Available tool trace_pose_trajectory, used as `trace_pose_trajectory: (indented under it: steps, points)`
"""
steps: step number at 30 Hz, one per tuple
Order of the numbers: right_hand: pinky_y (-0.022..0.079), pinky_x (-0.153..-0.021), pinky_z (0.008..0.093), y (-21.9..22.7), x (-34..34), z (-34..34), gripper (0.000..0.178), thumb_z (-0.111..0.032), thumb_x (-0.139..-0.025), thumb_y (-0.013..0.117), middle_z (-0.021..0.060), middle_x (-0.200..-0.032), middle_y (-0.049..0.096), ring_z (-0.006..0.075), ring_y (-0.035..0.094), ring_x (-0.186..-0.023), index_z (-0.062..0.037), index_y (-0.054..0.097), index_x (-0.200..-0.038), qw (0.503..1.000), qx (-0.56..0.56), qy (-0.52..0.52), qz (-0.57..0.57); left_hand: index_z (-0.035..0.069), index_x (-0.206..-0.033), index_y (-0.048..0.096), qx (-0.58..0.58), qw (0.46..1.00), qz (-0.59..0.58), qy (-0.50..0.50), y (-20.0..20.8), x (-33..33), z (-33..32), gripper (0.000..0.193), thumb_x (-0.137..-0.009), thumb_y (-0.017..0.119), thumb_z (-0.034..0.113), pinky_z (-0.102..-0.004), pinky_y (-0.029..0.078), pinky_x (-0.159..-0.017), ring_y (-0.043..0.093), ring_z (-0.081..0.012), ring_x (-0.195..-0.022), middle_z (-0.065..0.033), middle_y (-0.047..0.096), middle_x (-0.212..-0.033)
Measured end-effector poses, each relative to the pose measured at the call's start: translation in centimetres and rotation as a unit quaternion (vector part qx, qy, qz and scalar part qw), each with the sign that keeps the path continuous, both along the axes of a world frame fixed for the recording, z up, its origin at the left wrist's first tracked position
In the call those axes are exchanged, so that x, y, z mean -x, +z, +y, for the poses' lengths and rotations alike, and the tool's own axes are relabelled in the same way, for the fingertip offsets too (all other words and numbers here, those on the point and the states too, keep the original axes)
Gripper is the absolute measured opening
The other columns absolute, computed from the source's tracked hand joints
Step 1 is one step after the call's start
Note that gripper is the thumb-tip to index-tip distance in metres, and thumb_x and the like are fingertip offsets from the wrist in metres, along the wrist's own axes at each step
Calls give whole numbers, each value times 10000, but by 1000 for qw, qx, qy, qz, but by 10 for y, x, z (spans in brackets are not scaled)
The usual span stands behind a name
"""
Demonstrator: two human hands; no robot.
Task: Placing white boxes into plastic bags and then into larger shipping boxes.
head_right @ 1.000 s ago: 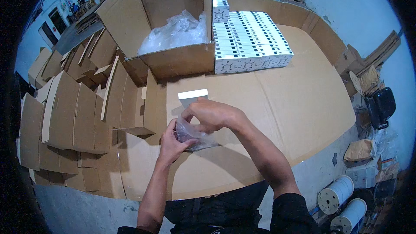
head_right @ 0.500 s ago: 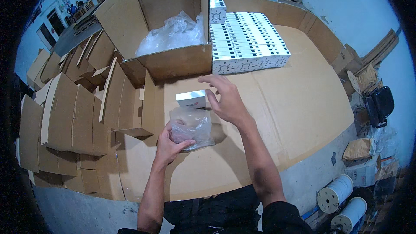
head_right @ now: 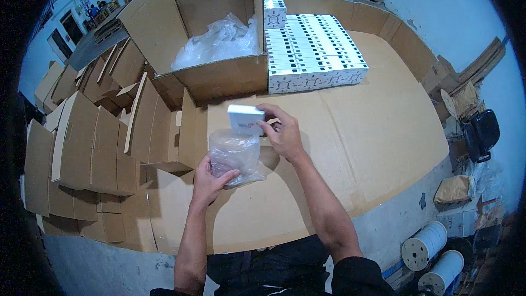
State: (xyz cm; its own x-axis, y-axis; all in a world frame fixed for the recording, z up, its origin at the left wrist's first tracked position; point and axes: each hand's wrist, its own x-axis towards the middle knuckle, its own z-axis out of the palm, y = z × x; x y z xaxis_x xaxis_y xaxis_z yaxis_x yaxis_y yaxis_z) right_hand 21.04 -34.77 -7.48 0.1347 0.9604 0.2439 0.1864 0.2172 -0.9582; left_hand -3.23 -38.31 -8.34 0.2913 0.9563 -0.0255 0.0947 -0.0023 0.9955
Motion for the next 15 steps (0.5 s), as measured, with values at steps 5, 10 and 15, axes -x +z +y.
trace_pose_trajectory:
  steps: [5,10,15]
  points:
    - [659,-773,336,12,0,-3,308,51,-925,673,115,-1052,597,190,673,-1003,-6,492,-1168,980,-59,-54,184,1,-1227,611,9,1000,10,-14,0,2,1,552,-763,890,107,-340,558,-927,675,-172,-1024,-96,698,-1116]
    - [668,-819,393,13,0,-8,252,1,-954,666,124,-1055,589,210,683,-993,-13,472,-1113,934,-44,3,354,8,-1213,630,10,999,33,-16,0,2,1,525,-765,887,100,-336,564,-910,684,-166,-998,-93,717,-1090]
    - [634,-833,344,7,-4,-9,225,-25,-959,677,109,-998,626,192,682,-978,-32,500,-1097,962,-38,37,270,2,-1220,626,19,1000,1,1,4,0,0,518,-774,877,80,-328,570,-881,685,-160,-970,-92,720,-1068]
